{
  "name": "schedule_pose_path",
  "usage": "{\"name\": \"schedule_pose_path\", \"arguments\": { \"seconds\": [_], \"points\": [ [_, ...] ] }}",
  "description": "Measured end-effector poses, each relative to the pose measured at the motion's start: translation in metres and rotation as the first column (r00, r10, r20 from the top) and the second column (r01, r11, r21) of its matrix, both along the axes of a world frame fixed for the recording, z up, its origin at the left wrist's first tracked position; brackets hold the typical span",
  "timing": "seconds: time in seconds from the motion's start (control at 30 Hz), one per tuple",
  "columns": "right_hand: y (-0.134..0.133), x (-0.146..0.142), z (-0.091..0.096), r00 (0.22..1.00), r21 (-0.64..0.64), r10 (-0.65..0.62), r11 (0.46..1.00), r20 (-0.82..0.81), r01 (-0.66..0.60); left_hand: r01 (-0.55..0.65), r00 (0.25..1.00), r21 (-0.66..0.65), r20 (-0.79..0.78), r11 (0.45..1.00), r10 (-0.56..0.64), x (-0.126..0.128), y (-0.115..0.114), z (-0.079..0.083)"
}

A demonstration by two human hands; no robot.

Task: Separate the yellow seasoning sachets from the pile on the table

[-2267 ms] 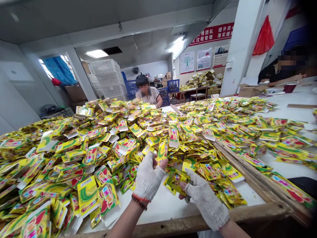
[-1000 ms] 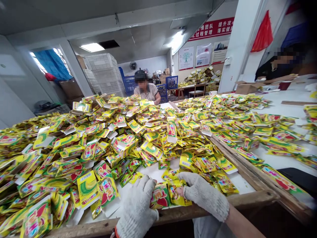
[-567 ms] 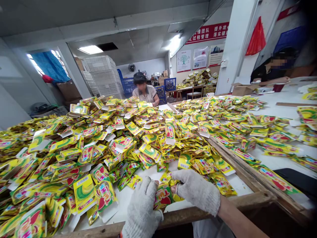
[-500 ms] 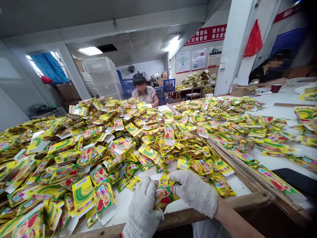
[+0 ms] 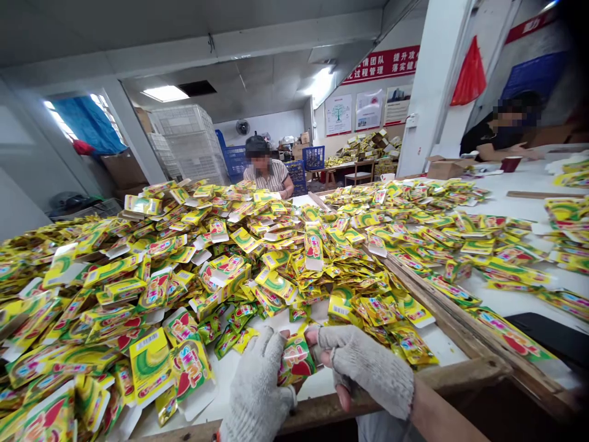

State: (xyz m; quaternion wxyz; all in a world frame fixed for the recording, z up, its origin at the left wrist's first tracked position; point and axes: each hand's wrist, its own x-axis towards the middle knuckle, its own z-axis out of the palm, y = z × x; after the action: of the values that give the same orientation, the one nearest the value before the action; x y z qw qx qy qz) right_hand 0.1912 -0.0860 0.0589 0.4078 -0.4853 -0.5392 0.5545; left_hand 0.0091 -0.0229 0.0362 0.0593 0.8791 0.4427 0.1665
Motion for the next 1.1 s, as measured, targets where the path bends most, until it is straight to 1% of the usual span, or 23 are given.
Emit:
{"name": "schedule_pose_path", "arguments": {
  "seconds": [0.07, 0.17, 0.23, 0.27, 0.33, 0.37, 0.43, 0.5, 0.53, 0.57, 0.6, 0.63, 0.67, 0.7, 0.73, 0.77, 0.8, 0.83, 0.87, 0.93, 1.0, 1.03, 1.1],
  "points": [
    [-0.003, -0.002, -0.001, 0.997, -0.081, 0.022, 0.996, -0.068, -0.028, 0.016, 1.0, 0.002, 0.017, 1.0, -0.016, 0.001, -0.002, 0.0],
    [-0.004, -0.007, -0.006, 0.996, -0.132, 0.067, 0.988, -0.061, -0.075, 0.089, 0.988, -0.048, 0.128, 0.995, -0.082, 0.0, -0.005, 0.0],
    [-0.003, -0.009, -0.01, 0.999, -0.121, 0.04, 0.992, -0.025, -0.042, 0.154, 0.951, -0.166, 0.294, 0.974, -0.1, -0.003, -0.005, 0.003],
    [-0.002, -0.01, -0.013, 1.0, -0.114, 0.011, 0.993, 0.006, -0.01, 0.176, 0.922, -0.25, 0.381, 0.952, -0.07, -0.005, -0.004, 0.005],
    [0.0, -0.011, -0.018, 0.992, -0.088, -0.064, 0.993, 0.109, 0.074, 0.206, 0.874, -0.438, 0.484, 0.875, 0.036, -0.007, -0.003, 0.014],
    [0.001, -0.01, -0.021, 0.974, -0.031, -0.12, 0.991, 0.19, 0.128, 0.215, 0.863, -0.52, 0.497, 0.827, 0.088, -0.006, -0.002, 0.018],
    [0.002, -0.007, -0.024, 0.888, 0.17, -0.278, 0.958, 0.366, 0.23, 0.252, 0.856, -0.629, 0.499, 0.735, 0.134, -0.002, -0.003, 0.027],
    [0.002, 0.001, -0.024, 0.799, 0.337, -0.402, 0.903, 0.446, 0.266, 0.317, 0.816, -0.654, 0.557, 0.687, 0.154, 0.004, -0.003, 0.033],
    [0.001, 0.008, -0.022, 0.789, 0.369, -0.426, 0.889, 0.442, 0.273, 0.352, 0.786, -0.64, 0.598, 0.683, 0.156, 0.008, -0.001, 0.035],
    [0.0, 0.016, -0.018, 0.801, 0.36, -0.439, 0.883, 0.406, 0.302, 0.38, 0.758, -0.611, 0.636, 0.694, 0.145, 0.012, 0.001, 0.034],
    [-0.002, 0.025, -0.012, 0.824, 0.329, -0.466, 0.872, 0.323, 0.363, 0.393, 0.743, -0.575, 0.658, 0.717, 0.12, 0.015, 0.005, 0.033],
    [-0.004, 0.036, -0.005, 0.834, 0.297, -0.52, 0.839, 0.184, 0.457, 0.381, 0.749, -0.538, 0.657, 0.752, 0.09, 0.019, 0.011, 0.029],
    [-0.007, 0.047, 0.003, 0.806, 0.255, -0.592, 0.78, 0.004, 0.572, 0.347, 0.776, -0.499, 0.628, 0.794, 0.056, 0.022, 0.018, 0.025],
    [-0.009, 0.059, 0.011, 0.728, 0.209, -0.655, 0.698, -0.204, 0.686, 0.3, 0.816, -0.453, 0.578, 0.84, 0.02, 0.026, 0.026, 0.019],
    [-0.011, 0.069, 0.019, 0.623, 0.158, -0.678, 0.618, -0.39, 0.77, 0.256, 0.854, -0.388, 0.519, 0.885, -0.019, 0.03, 0.033, 0.012],
    [-0.012, 0.078, 0.024, 0.525, 0.112, -0.675, 0.555, -0.519, 0.824, 0.226, 0.887, -0.311, 0.457, 0.923, -0.063, 0.035, 0.041, 0.006],
    [-0.014, 0.084, 0.027, 0.458, 0.086, -0.666, 0.512, -0.589, 0.855, 0.21, 0.915, -0.234, 0.388, 0.949, -0.107, 0.04, 0.047, 0.0],
    [-0.015, 0.089, 0.027, 0.442, 0.086, -0.674, 0.493, -0.592, 0.866, 0.204, 0.937, -0.163, 0.317, 0.965, -0.144, 0.045, 0.052, -0.004],
    [-0.015, 0.091, 0.024, 0.468, 0.107, -0.7, 0.494, -0.539, 0.863, 0.202, 0.955, -0.107, 0.242, 0.974, -0.171, 0.05, 0.055, -0.008],
    [-0.016, 0.091, 0.015, 0.558, 0.177, -0.762, 0.53, -0.33, 0.829, 0.188, 0.978, -0.032, 0.099, 0.982, -0.184, 0.059, 0.056, -0.01],
    [-0.016, 0.089, 0.007, 0.604, 0.223, -0.781, 0.568, -0.157, 0.792, 0.184, 0.983, 0.026, 0.0, 0.983, -0.184, 0.063, 0.051, -0.009],
    [-0.016, 0.09, 0.007, 0.605, 0.228, -0.783, 0.568, -0.146, 0.791, 0.187, 0.982, 0.049, -0.029, 0.981, -0.186, 0.063, 0.048, -0.008],
    [-0.015, 0.095, 0.016, 0.573, 0.214, -0.773, 0.532, -0.273, 0.819, 0.196, 0.98, 0.067, -0.06, 0.978, -0.192, 0.061, 0.041, -0.006]
  ]
}}
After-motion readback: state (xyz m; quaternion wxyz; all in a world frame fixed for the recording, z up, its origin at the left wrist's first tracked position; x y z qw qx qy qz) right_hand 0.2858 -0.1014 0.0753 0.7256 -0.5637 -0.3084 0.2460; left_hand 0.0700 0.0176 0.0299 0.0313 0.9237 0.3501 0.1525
